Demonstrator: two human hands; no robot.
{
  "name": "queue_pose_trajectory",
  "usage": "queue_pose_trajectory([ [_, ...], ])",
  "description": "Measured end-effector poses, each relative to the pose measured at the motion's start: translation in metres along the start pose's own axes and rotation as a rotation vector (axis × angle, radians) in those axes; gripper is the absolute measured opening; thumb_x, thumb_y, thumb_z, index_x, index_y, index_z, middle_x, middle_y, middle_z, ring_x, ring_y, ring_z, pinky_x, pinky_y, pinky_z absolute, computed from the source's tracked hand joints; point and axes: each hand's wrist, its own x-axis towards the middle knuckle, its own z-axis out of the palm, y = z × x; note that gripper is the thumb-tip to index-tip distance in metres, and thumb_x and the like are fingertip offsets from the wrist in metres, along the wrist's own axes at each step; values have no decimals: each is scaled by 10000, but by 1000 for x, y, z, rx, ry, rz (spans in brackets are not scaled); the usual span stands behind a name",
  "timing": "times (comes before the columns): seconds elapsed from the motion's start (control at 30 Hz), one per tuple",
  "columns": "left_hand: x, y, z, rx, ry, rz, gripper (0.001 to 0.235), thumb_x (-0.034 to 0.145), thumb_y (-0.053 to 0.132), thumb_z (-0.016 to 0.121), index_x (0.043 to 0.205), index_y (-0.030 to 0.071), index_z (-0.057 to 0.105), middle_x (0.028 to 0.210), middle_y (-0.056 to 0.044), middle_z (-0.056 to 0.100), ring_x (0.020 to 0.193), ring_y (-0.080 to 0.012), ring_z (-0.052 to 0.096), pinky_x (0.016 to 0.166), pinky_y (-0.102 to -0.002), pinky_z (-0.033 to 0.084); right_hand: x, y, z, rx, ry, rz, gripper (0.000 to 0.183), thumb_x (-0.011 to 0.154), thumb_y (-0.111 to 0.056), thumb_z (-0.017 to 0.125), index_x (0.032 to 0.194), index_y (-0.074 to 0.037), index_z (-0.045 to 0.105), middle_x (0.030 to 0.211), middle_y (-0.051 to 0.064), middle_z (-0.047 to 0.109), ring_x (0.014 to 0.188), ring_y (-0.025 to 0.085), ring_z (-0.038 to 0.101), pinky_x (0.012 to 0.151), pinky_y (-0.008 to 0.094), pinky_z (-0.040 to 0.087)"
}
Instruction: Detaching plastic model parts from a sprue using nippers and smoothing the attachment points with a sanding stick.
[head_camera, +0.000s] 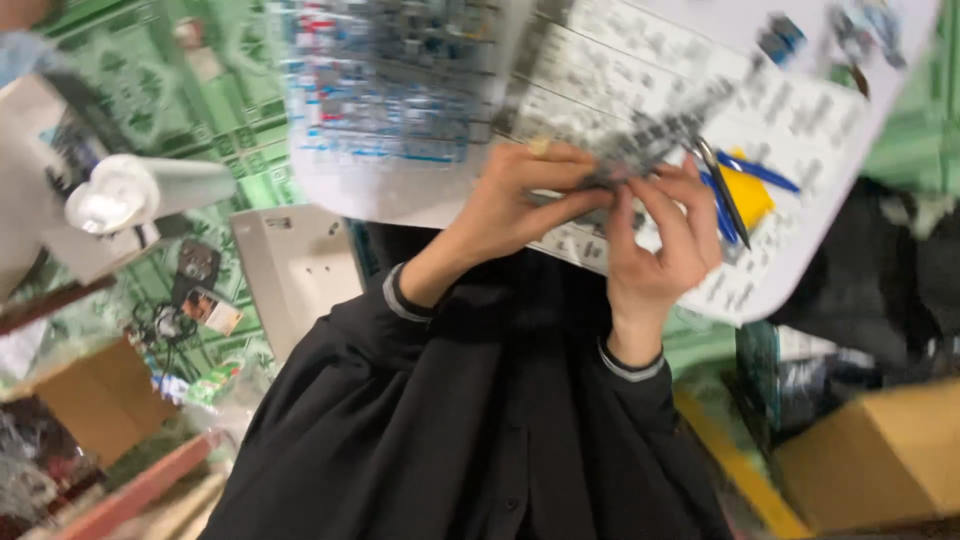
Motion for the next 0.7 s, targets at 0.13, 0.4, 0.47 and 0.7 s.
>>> queue_pose_trajectory([
  [0.13, -7, 5, -1, -41, 76, -24, 35, 837, -49, 697, 830, -33, 666, 754, -166, 653, 724, -355, 685, 651, -387, 541, -20, 16, 2, 9, -20, -54, 53, 913, 51, 694, 918, 103, 697, 824, 202, 574, 798, 384, 608, 918, 538, 508],
  [0.4, -21, -12, 5, -107, 133, -38, 120, 864, 96, 705, 774, 37, 652, 701, -60, 634, 598, -182, 631, 570, -267, 466, -33, 39, 4, -4, 1, -123, 81, 884, 70, 752, 948, 74, 702, 878, 173, 579, 875, 389, 635, 835, 491, 511],
  [0.47, -15, -2, -1, -63, 121, -23, 114, 854, 86, 704, 773, 34, 641, 686, -69, 621, 542, -174, 591, 554, -281, 446, -30, 31, 7, 38, 0, -99, 100, 876, 80, 763, 939, 97, 686, 864, 189, 569, 858, 401, 621, 845, 506, 509],
  [0.7, -17, 8, -6, -64, 27, -14, 132, 871, 116, 697, 773, 62, 626, 683, -34, 595, 585, -197, 623, 589, -250, 457, -40, 31, 0, 162, -47, 46, 133, 902, 23, 749, 923, 121, 661, 827, 210, 555, 825, 369, 596, 792, 445, 483],
])
